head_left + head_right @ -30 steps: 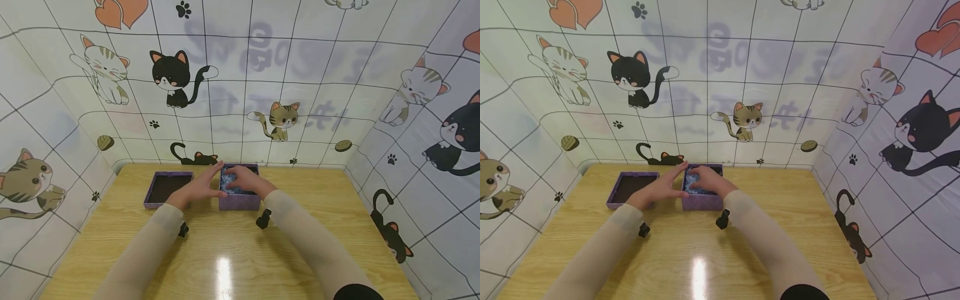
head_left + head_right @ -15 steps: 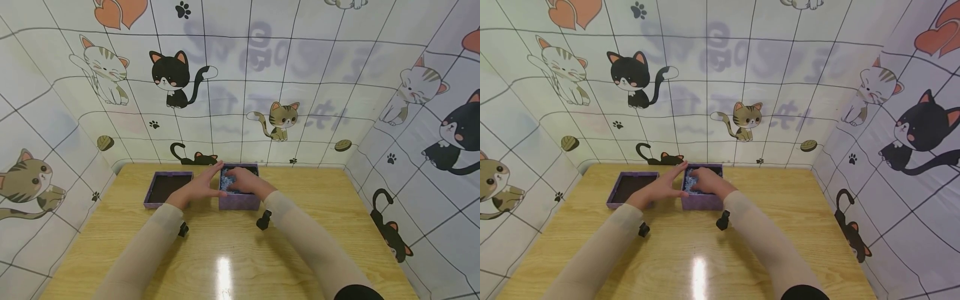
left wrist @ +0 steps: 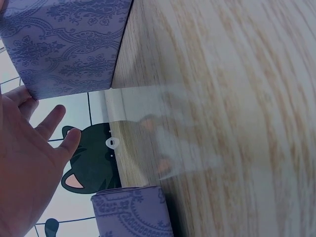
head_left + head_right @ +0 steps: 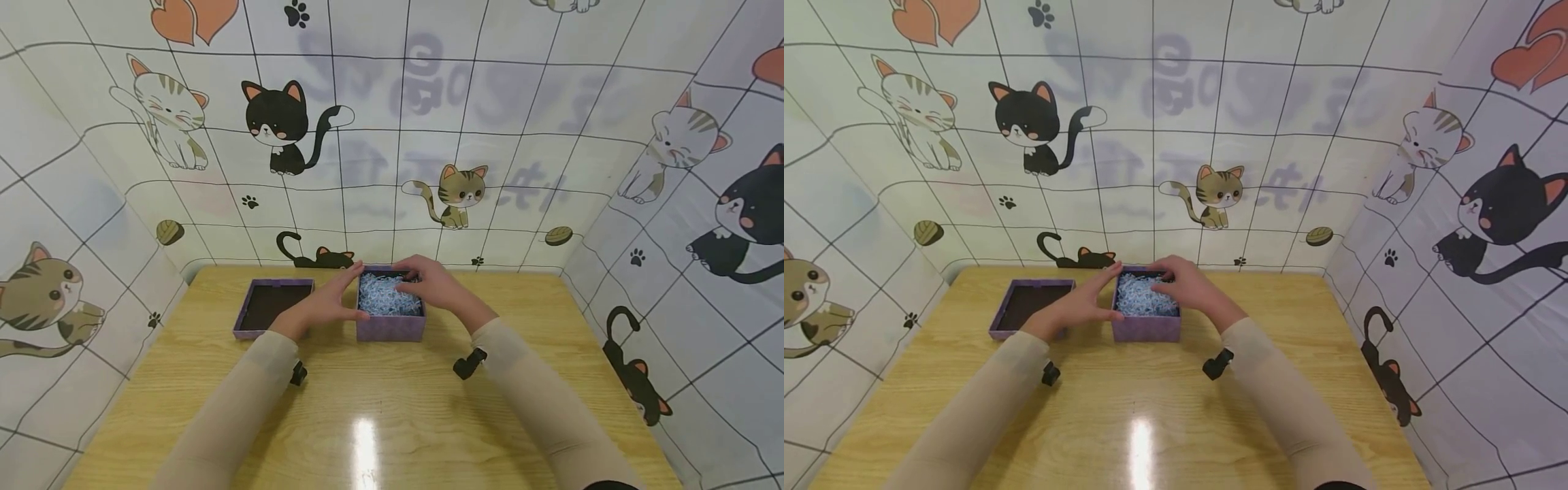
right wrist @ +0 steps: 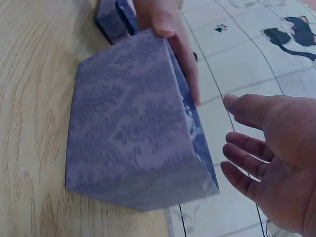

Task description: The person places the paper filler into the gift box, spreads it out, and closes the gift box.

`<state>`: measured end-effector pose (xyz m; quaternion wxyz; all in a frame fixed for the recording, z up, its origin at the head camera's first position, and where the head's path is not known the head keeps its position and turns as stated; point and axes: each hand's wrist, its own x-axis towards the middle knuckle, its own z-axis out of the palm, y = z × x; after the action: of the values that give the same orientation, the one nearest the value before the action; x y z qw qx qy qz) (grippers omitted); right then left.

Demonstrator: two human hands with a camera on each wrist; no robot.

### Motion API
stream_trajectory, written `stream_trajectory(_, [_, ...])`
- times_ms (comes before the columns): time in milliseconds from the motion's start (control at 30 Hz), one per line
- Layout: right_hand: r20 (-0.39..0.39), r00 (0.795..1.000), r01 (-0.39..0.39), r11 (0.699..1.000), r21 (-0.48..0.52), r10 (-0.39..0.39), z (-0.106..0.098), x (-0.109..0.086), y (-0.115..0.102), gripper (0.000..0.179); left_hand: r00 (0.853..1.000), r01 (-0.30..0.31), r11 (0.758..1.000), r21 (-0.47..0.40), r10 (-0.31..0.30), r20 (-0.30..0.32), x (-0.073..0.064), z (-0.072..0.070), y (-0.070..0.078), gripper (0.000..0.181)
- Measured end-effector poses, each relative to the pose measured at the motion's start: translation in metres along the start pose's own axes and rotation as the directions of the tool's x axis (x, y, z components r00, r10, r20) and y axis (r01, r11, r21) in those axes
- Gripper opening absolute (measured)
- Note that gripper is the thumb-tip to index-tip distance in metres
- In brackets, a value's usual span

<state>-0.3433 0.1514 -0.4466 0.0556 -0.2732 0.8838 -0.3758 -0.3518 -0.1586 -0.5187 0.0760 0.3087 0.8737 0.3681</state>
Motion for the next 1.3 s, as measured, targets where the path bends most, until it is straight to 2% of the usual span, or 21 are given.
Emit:
stream_trajectory(167, [-0.095,0.995,-0.016,0.995,0.097,0.025,-0.012,-0.017,0.013,0.043,1.000,-0.004,1.000,0.020,0.004,-0.005,0.000,0.001,-0.001,0.124])
stream_trajectory(333, [-0.143,0.987,-0.050,0.984,0.170,0.075,-0.018,-0.033,0.031,0.042,1.000,-0.005,0.999,0.031,0.006,-0.011,-0.001,0.002,-0.001,0.125])
stream_trajectory(667, [-0.179,0.970,-0.127,0.970,0.209,0.165,-0.006,-0.053,0.065,0.044,1.000,0.002,1.000,-0.001,-0.002,-0.004,-0.004,0.002,0.001,0.125])
stream_trajectory(867, [-0.191,0.959,-0.163,0.957,0.240,0.211,0.010,-0.054,0.081,0.046,1.000,-0.006,1.000,-0.005,0.006,-0.008,-0.003,0.002,-0.001,0.125])
stream_trajectory(1133, [-0.259,0.942,-0.141,0.954,0.266,0.211,0.030,-0.047,0.097,0.039,1.000,-0.003,1.000,0.000,0.003,-0.011,-0.004,0.001,0.000,0.125])
stream_trajectory(1300, [-0.304,0.927,-0.140,0.953,0.268,0.221,0.034,-0.044,0.097,0.029,1.000,-0.001,1.000,-0.007,0.001,-0.013,-0.004,0.000,0.003,0.125])
